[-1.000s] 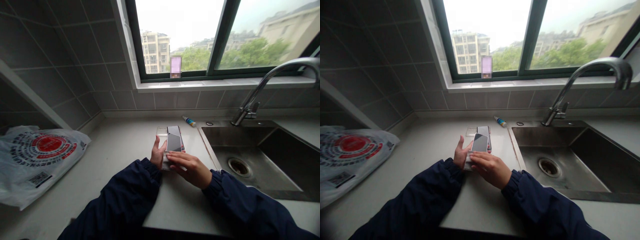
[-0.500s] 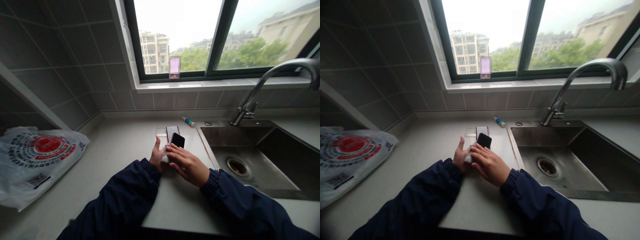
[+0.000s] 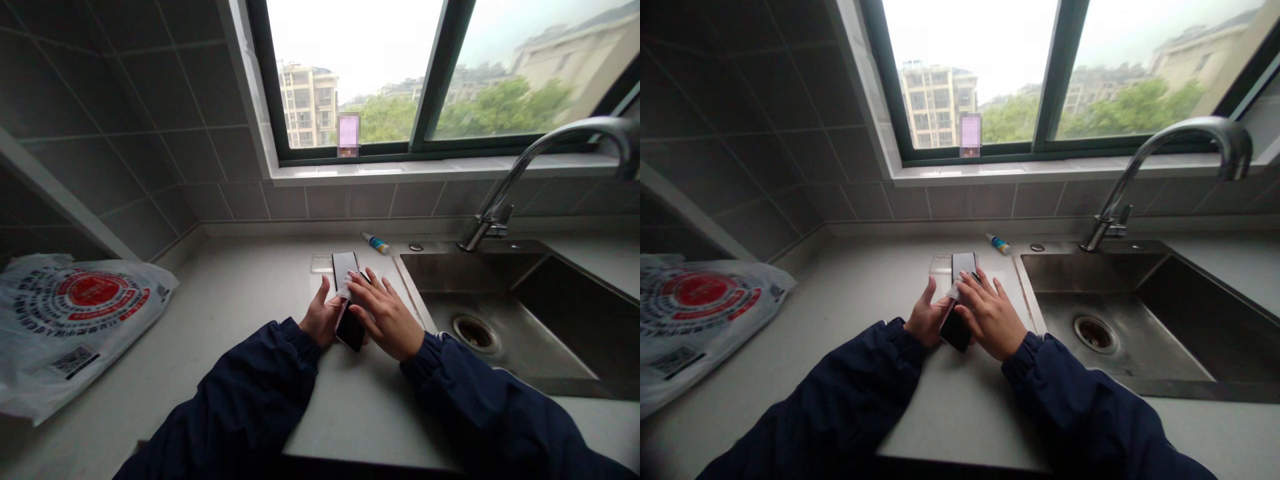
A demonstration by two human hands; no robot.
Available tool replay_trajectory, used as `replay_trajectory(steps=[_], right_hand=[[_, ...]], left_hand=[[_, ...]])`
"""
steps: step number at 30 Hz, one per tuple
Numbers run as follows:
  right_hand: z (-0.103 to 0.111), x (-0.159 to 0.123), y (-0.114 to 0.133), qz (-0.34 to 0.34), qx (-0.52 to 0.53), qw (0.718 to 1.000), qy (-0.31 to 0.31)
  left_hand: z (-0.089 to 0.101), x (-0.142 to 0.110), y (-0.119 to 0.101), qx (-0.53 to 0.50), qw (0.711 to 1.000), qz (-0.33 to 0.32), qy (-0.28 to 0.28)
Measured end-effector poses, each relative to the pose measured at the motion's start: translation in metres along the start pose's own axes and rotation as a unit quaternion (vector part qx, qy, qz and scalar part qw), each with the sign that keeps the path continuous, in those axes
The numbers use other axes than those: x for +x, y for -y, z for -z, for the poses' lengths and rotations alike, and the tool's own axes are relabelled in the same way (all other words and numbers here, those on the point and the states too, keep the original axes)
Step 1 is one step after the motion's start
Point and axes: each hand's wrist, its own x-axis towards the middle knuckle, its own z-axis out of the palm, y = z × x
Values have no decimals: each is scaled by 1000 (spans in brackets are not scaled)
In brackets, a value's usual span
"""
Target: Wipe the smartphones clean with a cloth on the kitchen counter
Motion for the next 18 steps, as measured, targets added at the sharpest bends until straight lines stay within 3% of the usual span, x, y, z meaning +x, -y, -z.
replay_trajectory(steps=[18], right_hand=[[-2,2,-9,-35,3,999,-28]], left_hand=[[-2,-4,-3,64,997,28,-16]])
